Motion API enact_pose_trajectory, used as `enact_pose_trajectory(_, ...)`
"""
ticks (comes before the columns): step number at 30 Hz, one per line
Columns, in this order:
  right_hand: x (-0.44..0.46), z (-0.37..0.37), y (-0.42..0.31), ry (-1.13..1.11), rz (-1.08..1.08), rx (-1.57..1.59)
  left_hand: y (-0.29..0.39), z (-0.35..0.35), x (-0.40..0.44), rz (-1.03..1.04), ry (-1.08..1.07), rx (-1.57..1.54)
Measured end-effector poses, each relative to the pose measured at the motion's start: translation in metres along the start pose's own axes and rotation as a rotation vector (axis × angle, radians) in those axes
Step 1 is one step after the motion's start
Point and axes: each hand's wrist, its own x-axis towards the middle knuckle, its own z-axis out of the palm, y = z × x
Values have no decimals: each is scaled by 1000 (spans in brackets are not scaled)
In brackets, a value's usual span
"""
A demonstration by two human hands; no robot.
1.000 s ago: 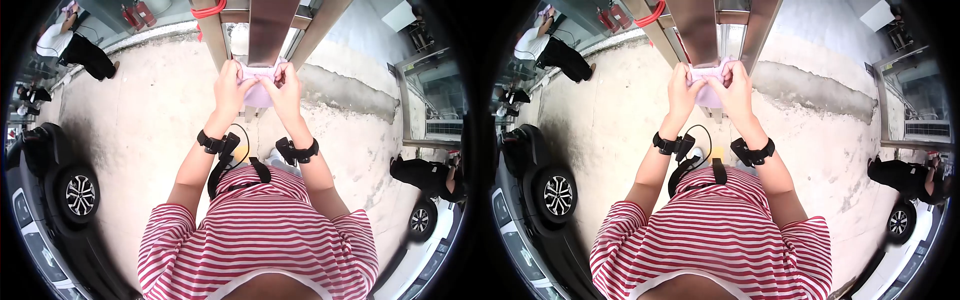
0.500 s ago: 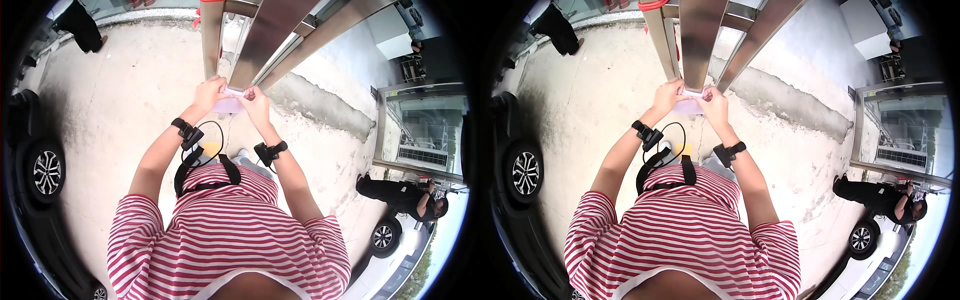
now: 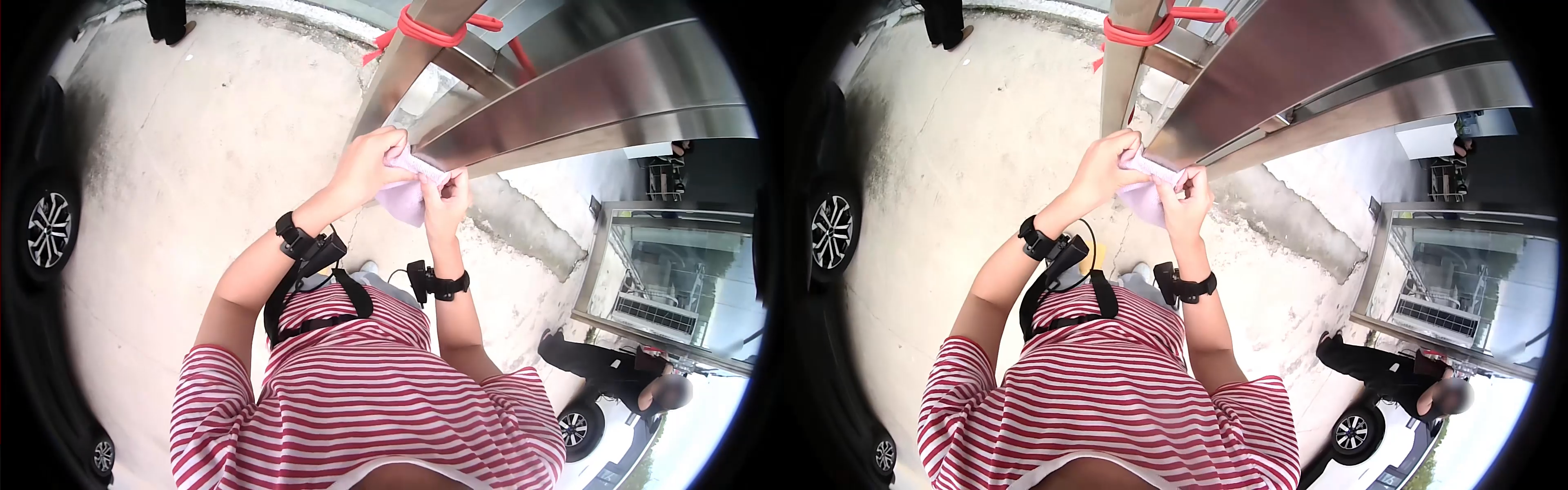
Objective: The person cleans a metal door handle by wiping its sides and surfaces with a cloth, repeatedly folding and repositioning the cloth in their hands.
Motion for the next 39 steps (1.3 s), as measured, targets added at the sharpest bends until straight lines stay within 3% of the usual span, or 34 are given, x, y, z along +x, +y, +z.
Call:
enact_pose_trajectory(3, -12, 8, 34, -64, 88, -136, -43, 10, -11, -39, -36, 141)
enact_pose_trajectory(6, -26, 9, 93, -305, 242, -516, -126, 41, -37, -154, -100, 276)
enact_pose_trajectory(8, -32, 8, 122, -411, 271, -484, -159, 59, -46, -251, -140, 382)
enact_pose_trajectory(10, -32, 6, 130, -443, 257, -486, -166, 61, -45, -201, -121, 380)
enact_pose_trajectory(15, -22, 3, 71, -300, 158, -454, -115, 36, -27, -66, -137, 345)
enact_pose_trajectory(18, 5, -1, -6, -187, 43, -365, -55, 14, -14, -53, -25, 96)
enact_pose_trajectory(23, 49, -8, -107, -37, -160, -167, 51, -18, 18, 165, 164, -79)
enact_pose_trajectory(25, 58, -10, -125, 11, -153, -28, 79, -21, 24, 275, 264, -123)
enact_pose_trajectory(29, 51, 3, -108, 122, -193, 71, 63, -2, 22, 281, 338, -205)
enact_pose_trajectory(32, 26, 9, -59, 109, -115, -85, 11, 16, 3, 248, 372, -39)
enact_pose_trajectory(36, -23, 6, 37, -125, 186, -412, -74, 23, -40, -210, 21, 325)
enact_pose_trajectory(37, -34, 7, 58, -207, 260, -500, -93, 27, -49, -250, 7, 343)
enact_pose_trajectory(39, -47, 17, 78, -157, 272, -556, -116, 32, -55, -326, -17, 378)
